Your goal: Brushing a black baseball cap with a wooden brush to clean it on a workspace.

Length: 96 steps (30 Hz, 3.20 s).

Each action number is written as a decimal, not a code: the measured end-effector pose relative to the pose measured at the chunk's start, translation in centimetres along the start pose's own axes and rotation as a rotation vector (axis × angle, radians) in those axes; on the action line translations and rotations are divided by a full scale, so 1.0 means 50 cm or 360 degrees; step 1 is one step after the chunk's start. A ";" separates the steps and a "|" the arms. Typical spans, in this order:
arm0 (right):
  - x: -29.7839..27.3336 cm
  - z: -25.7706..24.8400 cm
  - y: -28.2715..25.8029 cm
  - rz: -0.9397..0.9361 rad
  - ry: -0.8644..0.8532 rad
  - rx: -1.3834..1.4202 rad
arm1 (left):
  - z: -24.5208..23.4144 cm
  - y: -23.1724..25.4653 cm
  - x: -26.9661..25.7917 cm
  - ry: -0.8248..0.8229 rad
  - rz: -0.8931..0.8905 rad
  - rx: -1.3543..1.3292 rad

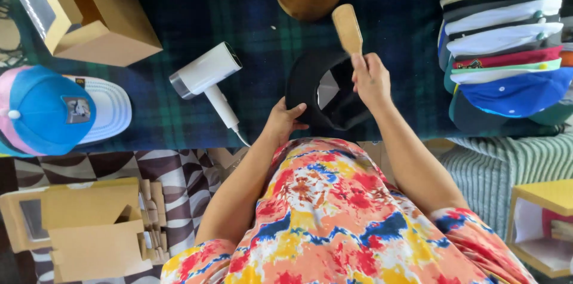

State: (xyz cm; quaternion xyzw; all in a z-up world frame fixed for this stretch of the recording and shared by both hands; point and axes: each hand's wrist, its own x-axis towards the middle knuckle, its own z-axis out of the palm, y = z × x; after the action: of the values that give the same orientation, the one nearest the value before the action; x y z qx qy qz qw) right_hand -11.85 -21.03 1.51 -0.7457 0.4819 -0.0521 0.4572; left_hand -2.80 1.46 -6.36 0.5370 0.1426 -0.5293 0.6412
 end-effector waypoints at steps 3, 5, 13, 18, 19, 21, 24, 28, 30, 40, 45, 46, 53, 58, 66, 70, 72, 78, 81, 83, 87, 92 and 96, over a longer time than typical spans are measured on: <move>-0.051 -0.003 0.073 -0.0272 -0.0696 0.0053 | 0.019 -0.008 -0.012 -0.0032 0.0033 -0.0122; -0.034 -0.027 0.014 -0.0808 -0.0853 -0.0706 | 0.020 -0.025 -0.001 -0.0001 0.0064 -0.0135; -0.009 -0.038 -0.027 -0.0390 -0.0641 0.0186 | 0.039 -0.056 0.001 0.0071 0.0081 -0.0252; 0.021 -0.009 0.033 -0.0333 -0.0917 -0.0057 | 0.058 -0.048 -0.033 0.0109 -0.0013 -0.0319; 0.029 -0.008 0.041 -0.0323 -0.0924 -0.0051 | 0.057 -0.056 -0.028 0.0118 -0.0023 -0.0316; 0.058 -0.005 0.046 -0.0008 -0.0669 0.0440 | 0.057 -0.060 -0.008 0.0099 0.0013 -0.0330; 0.006 -0.020 0.018 -0.0091 -0.0999 0.0164 | 0.052 -0.041 -0.016 0.0101 -0.0017 -0.0371; 0.026 -0.008 0.070 -0.0053 -0.1434 -0.0046 | 0.028 -0.077 0.015 0.0114 -0.0014 -0.0311; 0.086 0.037 0.150 -0.0157 -0.0806 0.0205 | 0.019 -0.091 0.015 0.0100 -0.0091 -0.0343; 0.004 -0.015 0.053 -0.0019 -0.1215 -0.0070 | 0.030 -0.089 0.011 0.0076 -0.0073 -0.0286; -0.019 -0.031 0.007 0.0085 -0.1081 0.0021 | 0.030 -0.095 0.023 0.0086 -0.0039 -0.0315; -0.027 -0.039 0.011 0.0102 -0.1073 0.0018 | 0.031 -0.107 0.011 0.0078 -0.0055 -0.0315; 0.025 -0.016 0.021 0.0153 -0.0714 0.0099 | 0.040 -0.069 0.017 0.0086 -0.0035 -0.0292; -0.025 -0.047 -0.035 0.0032 -0.1092 0.0006 | 0.044 -0.061 0.018 0.0044 -0.0008 -0.0284; 0.032 -0.046 -0.007 0.0174 -0.0689 0.0142 | 0.042 -0.054 0.008 0.0055 -0.0043 -0.0292; 0.015 -0.045 -0.013 0.0058 -0.1251 -0.0172 | 0.039 -0.058 0.027 0.0013 -0.0062 -0.0262; 0.036 -0.025 0.030 0.0006 -0.1269 -0.0072 | 0.034 -0.075 0.027 0.0058 -0.0088 -0.0306; 0.030 -0.033 -0.003 0.0031 -0.0986 -0.0028 | 0.045 -0.064 0.022 0.0085 -0.0063 -0.0303; -0.002 -0.060 -0.022 0.0028 -0.1449 -0.0253 | 0.044 -0.073 0.015 0.0072 -0.0023 -0.0283; 0.048 -0.045 0.019 -0.0010 -0.1220 -0.0213 | 0.035 -0.089 0.028 0.0091 -0.0067 -0.0284; 0.070 -0.053 0.010 0.0210 -0.0477 0.0032 | 0.056 -0.045 0.008 0.0143 -0.0041 -0.0179; 0.008 -0.059 0.006 -0.0049 -0.1121 -0.0079 | 0.047 -0.065 0.015 0.0142 -0.0008 -0.0039; 0.073 -0.025 0.047 0.0048 -0.0524 0.0087 | 0.048 -0.067 0.003 0.0173 0.0055 0.0113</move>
State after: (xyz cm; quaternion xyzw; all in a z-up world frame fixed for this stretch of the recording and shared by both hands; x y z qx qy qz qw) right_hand -12.12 -24.90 -0.83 -0.7241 0.4100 0.0645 0.5508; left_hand -6.47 -0.19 -7.37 0.5898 0.1491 -0.4928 0.6222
